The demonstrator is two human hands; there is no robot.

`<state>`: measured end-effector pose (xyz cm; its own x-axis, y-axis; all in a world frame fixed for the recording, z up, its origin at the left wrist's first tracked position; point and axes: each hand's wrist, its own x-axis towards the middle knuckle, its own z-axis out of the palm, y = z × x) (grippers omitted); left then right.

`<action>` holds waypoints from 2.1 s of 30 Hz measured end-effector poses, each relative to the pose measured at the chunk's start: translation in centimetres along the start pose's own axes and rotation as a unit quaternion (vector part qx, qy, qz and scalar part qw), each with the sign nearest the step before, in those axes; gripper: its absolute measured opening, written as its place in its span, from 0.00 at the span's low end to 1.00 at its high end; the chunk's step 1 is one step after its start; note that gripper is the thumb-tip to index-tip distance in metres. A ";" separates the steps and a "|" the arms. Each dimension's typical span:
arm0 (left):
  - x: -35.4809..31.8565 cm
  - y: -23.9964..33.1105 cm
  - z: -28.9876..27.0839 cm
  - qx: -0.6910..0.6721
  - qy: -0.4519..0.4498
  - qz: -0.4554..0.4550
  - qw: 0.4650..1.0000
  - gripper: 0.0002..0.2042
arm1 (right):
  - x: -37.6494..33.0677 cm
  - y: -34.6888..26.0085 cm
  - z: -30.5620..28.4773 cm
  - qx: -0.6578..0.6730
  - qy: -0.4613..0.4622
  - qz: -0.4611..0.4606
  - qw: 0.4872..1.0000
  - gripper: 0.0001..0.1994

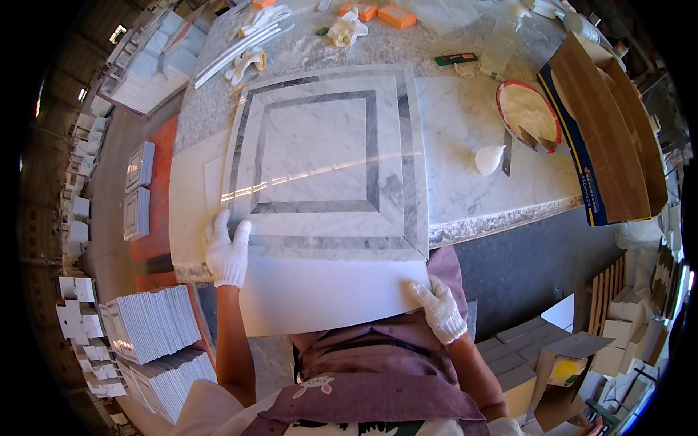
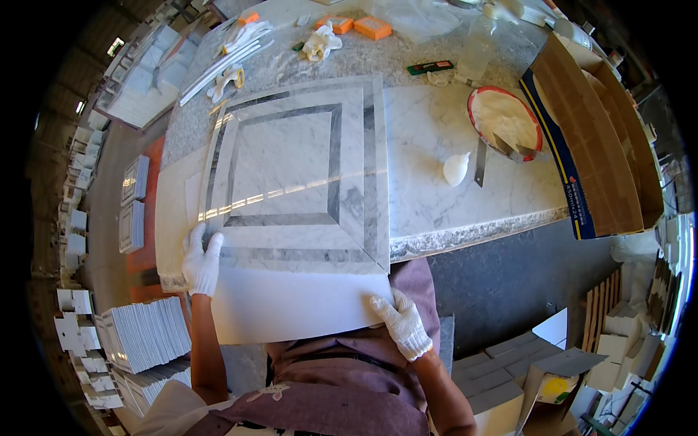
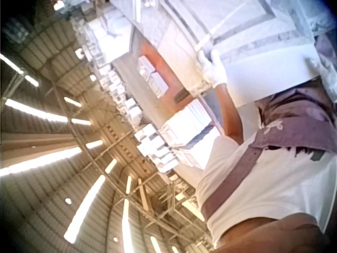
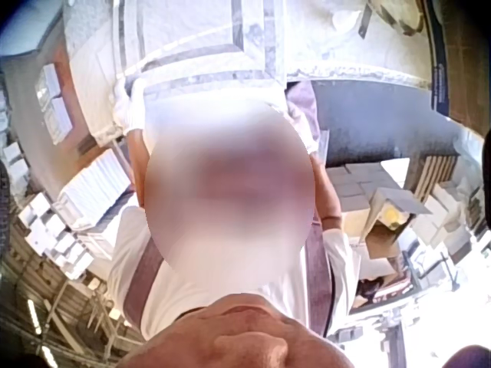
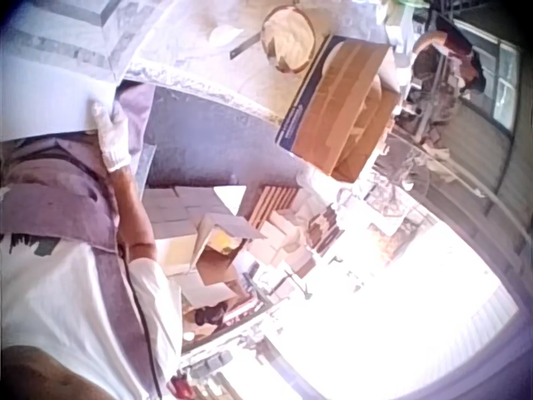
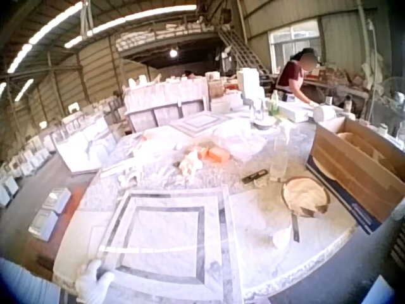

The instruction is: The person assembles a square frame by placing a white mesh sheet onto a marble-patterned board and securing it with wooden strips. They use a small hammer to tap the strips into place along the edges. The person then lifts the assembled unit to inspect it before placing it back on the workbench.

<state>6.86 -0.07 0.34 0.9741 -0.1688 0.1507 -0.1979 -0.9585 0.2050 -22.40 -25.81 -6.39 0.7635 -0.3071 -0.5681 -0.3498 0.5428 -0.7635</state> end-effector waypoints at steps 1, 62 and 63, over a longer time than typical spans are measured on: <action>0.2 0.2 -0.2 -0.015 0.000 0.000 1.000 0.28 | 0.1 0.3 0.2 0.013 0.010 -0.017 1.000 0.19; 18.7 22.2 11.7 0.084 0.063 0.303 0.947 0.21 | -0.9 2.6 4.8 0.195 -0.080 0.116 0.971 0.13; 18.1 21.8 11.5 0.083 0.065 0.299 0.948 0.21 | -0.9 2.5 4.8 0.191 -0.071 0.120 0.972 0.13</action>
<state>21.46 -26.63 -3.58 0.6690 -0.6743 0.3127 -0.6801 -0.7251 -0.1083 -21.32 -20.39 -6.32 0.7610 -0.0398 -0.6475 -0.3211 0.8442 -0.4292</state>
